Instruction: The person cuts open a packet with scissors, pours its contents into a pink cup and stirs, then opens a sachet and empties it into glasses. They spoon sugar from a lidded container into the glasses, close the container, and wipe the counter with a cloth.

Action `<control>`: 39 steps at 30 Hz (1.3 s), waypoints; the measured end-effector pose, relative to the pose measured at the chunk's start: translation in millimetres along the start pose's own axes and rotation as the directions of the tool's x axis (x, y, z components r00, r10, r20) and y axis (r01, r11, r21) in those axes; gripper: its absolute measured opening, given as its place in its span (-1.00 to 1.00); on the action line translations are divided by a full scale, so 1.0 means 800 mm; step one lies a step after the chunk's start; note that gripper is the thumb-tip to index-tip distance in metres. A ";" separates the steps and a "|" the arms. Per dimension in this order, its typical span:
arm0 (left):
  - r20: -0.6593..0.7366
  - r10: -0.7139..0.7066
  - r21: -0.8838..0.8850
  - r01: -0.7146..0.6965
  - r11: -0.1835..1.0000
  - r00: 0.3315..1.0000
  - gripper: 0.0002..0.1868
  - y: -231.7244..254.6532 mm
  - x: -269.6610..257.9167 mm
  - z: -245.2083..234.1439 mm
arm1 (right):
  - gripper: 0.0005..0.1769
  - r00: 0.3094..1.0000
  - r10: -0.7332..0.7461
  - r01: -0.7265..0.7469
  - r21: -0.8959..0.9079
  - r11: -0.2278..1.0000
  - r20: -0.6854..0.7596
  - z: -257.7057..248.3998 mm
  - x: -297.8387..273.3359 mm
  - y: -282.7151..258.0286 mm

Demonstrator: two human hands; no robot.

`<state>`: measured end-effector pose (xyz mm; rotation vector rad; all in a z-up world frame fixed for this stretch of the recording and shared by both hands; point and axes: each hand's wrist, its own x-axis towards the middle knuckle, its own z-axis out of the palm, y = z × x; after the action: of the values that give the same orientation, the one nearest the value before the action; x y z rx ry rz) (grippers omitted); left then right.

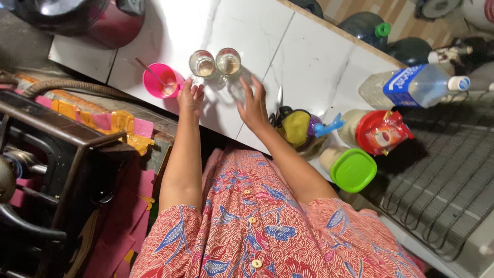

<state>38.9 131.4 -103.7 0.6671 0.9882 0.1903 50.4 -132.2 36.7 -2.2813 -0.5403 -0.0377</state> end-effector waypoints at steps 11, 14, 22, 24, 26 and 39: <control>-0.089 0.080 0.015 -0.079 0.997 0.993 -0.36 -0.037 -0.022 -0.005 | -0.50 0.900 0.435 -0.397 -0.359 0.845 0.030 -0.030 -0.107 0.098; -0.153 0.024 0.081 -0.012 0.997 0.988 -0.36 -0.072 -0.045 -0.002 | -0.43 0.881 0.470 -0.400 -0.434 0.808 0.063 -0.022 -0.104 0.108; 0.160 -0.249 0.535 0.127 0.835 0.955 -0.51 -0.176 -0.119 0.000 | -0.38 0.783 0.616 -0.585 -0.232 0.777 0.085 -0.014 -0.087 0.114; 0.311 -0.272 0.672 -0.009 0.740 0.911 -0.43 -0.192 -0.137 0.001 | -0.40 0.776 0.623 -0.622 -0.045 0.782 0.095 -0.016 -0.087 0.104; 0.477 -0.262 0.750 -0.233 0.620 0.839 -0.24 -0.201 -0.156 0.012 | -0.46 0.799 0.599 -0.597 0.196 0.778 0.053 -0.021 -0.085 0.090; 0.731 -0.299 0.604 -0.786 -0.135 0.613 -0.51 -0.222 -0.217 0.086 | -0.52 0.571 0.478 -0.308 0.366 0.878 -0.667 -0.264 -0.176 0.098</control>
<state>-25.8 -114.2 -61.6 2.3036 -0.1709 -0.5584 -17.8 -380.4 103.0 -1.8896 0.4046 -0.6410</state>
